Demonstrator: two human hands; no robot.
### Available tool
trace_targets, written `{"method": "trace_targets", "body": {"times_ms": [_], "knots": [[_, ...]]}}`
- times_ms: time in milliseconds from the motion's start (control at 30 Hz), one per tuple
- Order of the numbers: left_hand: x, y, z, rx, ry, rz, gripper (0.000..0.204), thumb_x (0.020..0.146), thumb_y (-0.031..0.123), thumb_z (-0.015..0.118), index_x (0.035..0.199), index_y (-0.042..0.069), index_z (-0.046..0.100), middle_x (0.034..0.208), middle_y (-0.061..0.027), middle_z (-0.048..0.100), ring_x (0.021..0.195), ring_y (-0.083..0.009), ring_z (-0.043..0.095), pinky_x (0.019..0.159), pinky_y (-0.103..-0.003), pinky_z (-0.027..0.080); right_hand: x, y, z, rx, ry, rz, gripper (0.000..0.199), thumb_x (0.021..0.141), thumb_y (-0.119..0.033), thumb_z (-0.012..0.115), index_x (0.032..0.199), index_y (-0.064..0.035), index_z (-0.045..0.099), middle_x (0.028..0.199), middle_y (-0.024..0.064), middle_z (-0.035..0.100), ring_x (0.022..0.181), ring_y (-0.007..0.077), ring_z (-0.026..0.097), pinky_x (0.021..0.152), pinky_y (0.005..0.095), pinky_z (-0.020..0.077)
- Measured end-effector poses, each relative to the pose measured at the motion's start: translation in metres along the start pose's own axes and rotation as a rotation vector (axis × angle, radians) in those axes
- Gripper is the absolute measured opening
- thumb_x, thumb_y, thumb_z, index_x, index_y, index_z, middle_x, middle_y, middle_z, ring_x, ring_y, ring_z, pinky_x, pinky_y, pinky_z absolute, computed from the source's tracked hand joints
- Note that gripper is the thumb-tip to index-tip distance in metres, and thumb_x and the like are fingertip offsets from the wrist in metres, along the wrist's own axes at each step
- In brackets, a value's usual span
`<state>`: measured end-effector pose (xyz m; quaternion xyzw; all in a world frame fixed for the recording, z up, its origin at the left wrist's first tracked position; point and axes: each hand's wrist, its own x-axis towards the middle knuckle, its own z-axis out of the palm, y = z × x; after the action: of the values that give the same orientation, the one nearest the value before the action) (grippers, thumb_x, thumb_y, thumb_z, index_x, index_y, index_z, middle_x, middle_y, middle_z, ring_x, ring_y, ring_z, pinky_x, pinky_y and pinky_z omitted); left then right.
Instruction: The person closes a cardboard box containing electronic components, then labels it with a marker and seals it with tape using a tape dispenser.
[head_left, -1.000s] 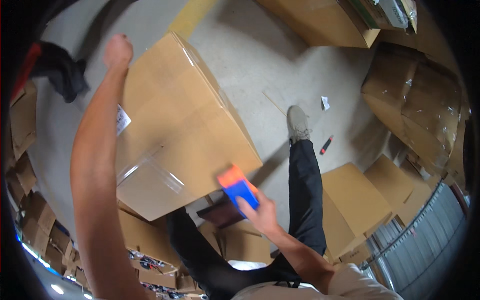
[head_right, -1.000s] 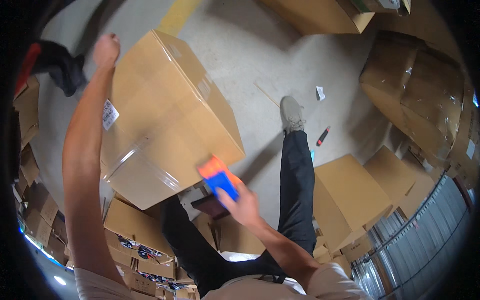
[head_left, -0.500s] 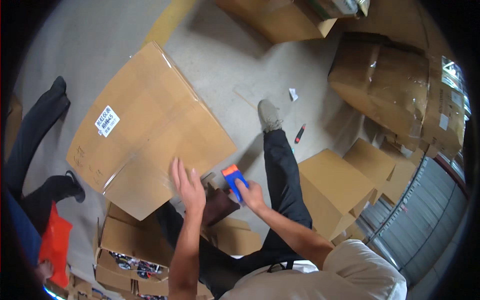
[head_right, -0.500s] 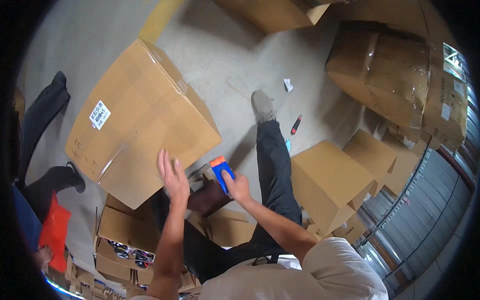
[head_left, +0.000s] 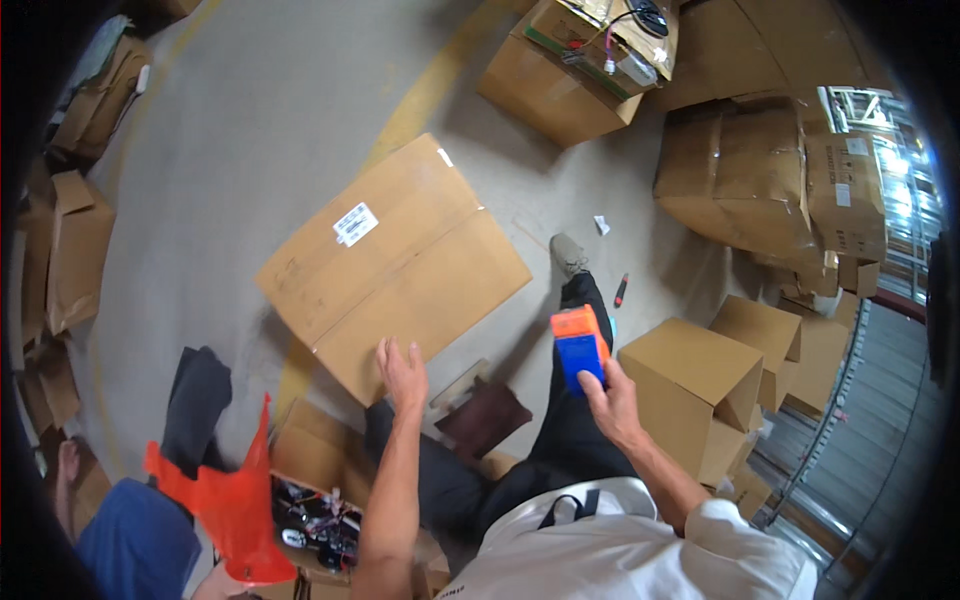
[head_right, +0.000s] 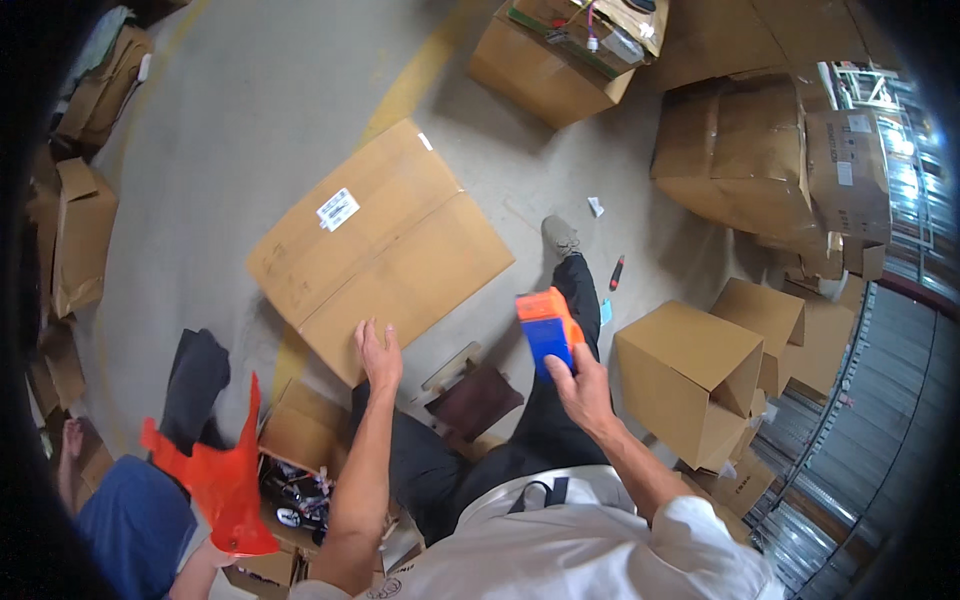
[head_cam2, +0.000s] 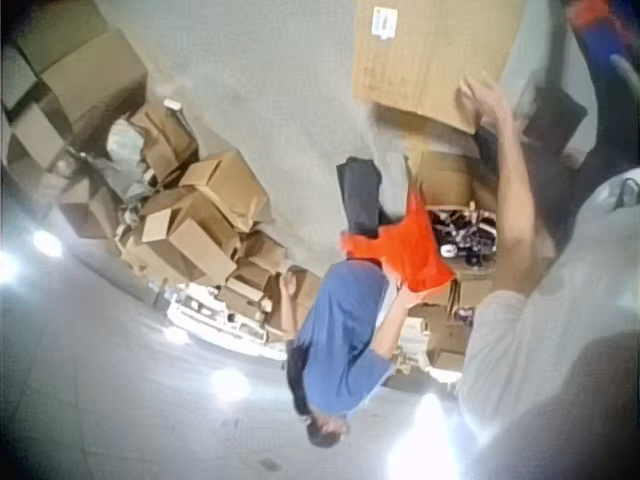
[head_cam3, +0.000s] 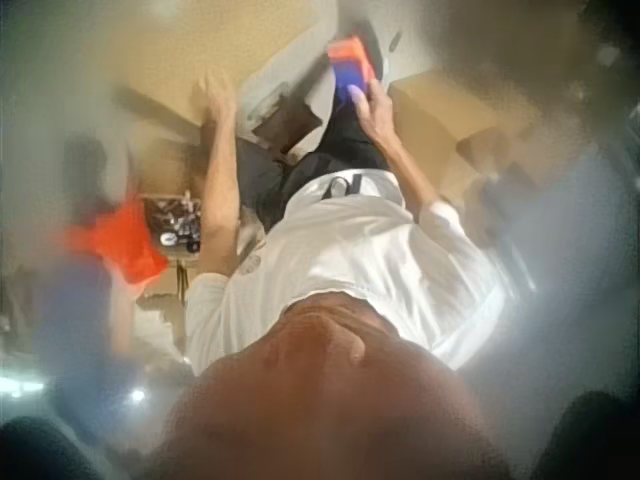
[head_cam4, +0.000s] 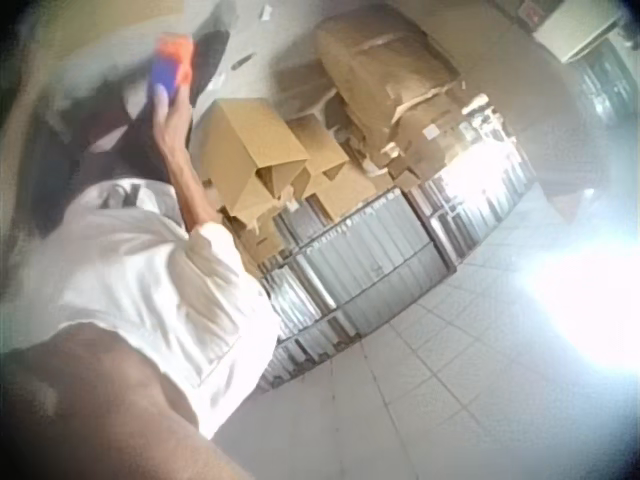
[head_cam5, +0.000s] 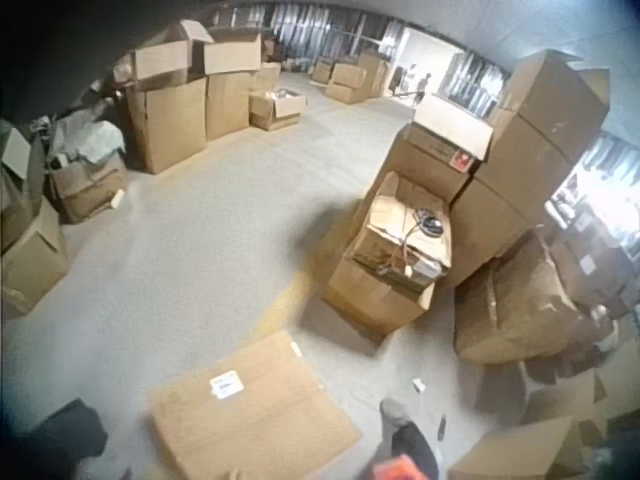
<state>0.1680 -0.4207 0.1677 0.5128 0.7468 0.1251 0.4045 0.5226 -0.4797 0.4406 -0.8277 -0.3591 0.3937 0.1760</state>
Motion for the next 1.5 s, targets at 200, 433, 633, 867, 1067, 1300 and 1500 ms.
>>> {"method": "trace_targets", "body": {"times_ms": [200,433,633,867,1067,1300,1500], "knots": [[0.004,-0.112,-0.014,0.085,0.251,-0.201,0.055,0.122,0.031,0.07,0.158,-0.01,0.065,0.167,-0.0382,0.062,0.159,-0.0539,0.056,0.135,-0.06,0.045,0.07,0.032,0.053,0.053,0.041,-0.186,0.037,0.116,-0.024,0.086,0.119,-0.0002,0.058,0.095,0.0198,0.073,0.082,0.0235,0.067,0.076,0.0435,0.057],[0.024,-0.218,0.067,-0.904,0.502,-0.692,0.083,0.13,0.063,0.055,0.172,-0.008,0.061,0.17,-0.0223,0.07,0.151,-0.0334,0.071,0.128,-0.047,0.057,0.349,-0.045,0.205,-0.228,0.082,-0.89,0.025,0.102,-0.006,0.084,0.122,-0.0035,0.069,0.128,0.0238,0.078,0.139,0.0488,0.07,0.137,0.0702,0.0433],[0.003,-0.259,0.048,-1.179,0.494,-0.772,0.083,0.13,0.064,0.055,0.178,-0.003,0.057,0.177,-0.0195,0.067,0.161,-0.0336,0.066,0.135,-0.054,0.054,0.417,-0.103,0.249,-0.389,0.051,-0.896,0.02,0.11,-0.02,0.082,0.124,-0.0077,0.074,0.125,0.0153,0.083,0.144,0.0374,0.069,0.136,0.0663,0.0413],[0.023,-0.301,0.08,-1.647,0.215,-0.743,0.051,0.127,0.043,0.059,0.163,0.008,0.069,0.163,-0.0107,0.076,0.149,-0.0317,0.075,0.122,-0.054,0.064,0.529,-0.172,0.318,-0.547,0.139,-1.12,0.015,0.114,-0.016,0.075,0.124,-0.0068,0.068,0.117,0.0164,0.081,0.125,0.04,0.07,0.108,0.0571,0.0501],[0.065,-0.367,0.092,-1.572,0.035,-0.683,0.061,0.13,0.049,0.053,0.172,0.006,0.063,0.165,-0.0137,0.075,0.144,-0.0355,0.076,0.116,-0.056,0.067,0.571,-0.192,0.411,-0.65,-0.243,-0.741,0.032,0.118,-0.033,0.076,0.136,-0.0062,0.071,0.133,0.0191,0.086,0.133,0.0426,0.078,0.112,0.0579,0.0586],[0.086,-0.379,0.117,-1.642,0.065,-0.592,0.074,0.129,0.059,0.054,0.183,0.008,0.052,0.178,-0.0155,0.065,0.156,-0.0387,0.069,0.123,-0.061,0.064,0.598,-0.189,0.436,-0.658,-0.266,-0.647,0.05,0.119,-0.044,0.069,0.149,-0.0048,0.075,0.138,0.0235,0.086,0.135,0.0438,0.079,0.117,0.0561,0.06],[0.066,-0.331,0.143,-1.711,0.021,-0.538,0.074,0.129,0.062,0.052,0.182,0.009,0.054,0.175,-0.0148,0.068,0.153,-0.039,0.071,0.12,-0.06,0.066,0.607,-0.201,0.447,-0.752,-0.363,-0.678,0.048,0.119,-0.042,0.068,0.149,-0.0047,0.076,0.139,0.0191,0.086,0.138,0.0393,0.079,0.118,0.0543,0.0586]]}}
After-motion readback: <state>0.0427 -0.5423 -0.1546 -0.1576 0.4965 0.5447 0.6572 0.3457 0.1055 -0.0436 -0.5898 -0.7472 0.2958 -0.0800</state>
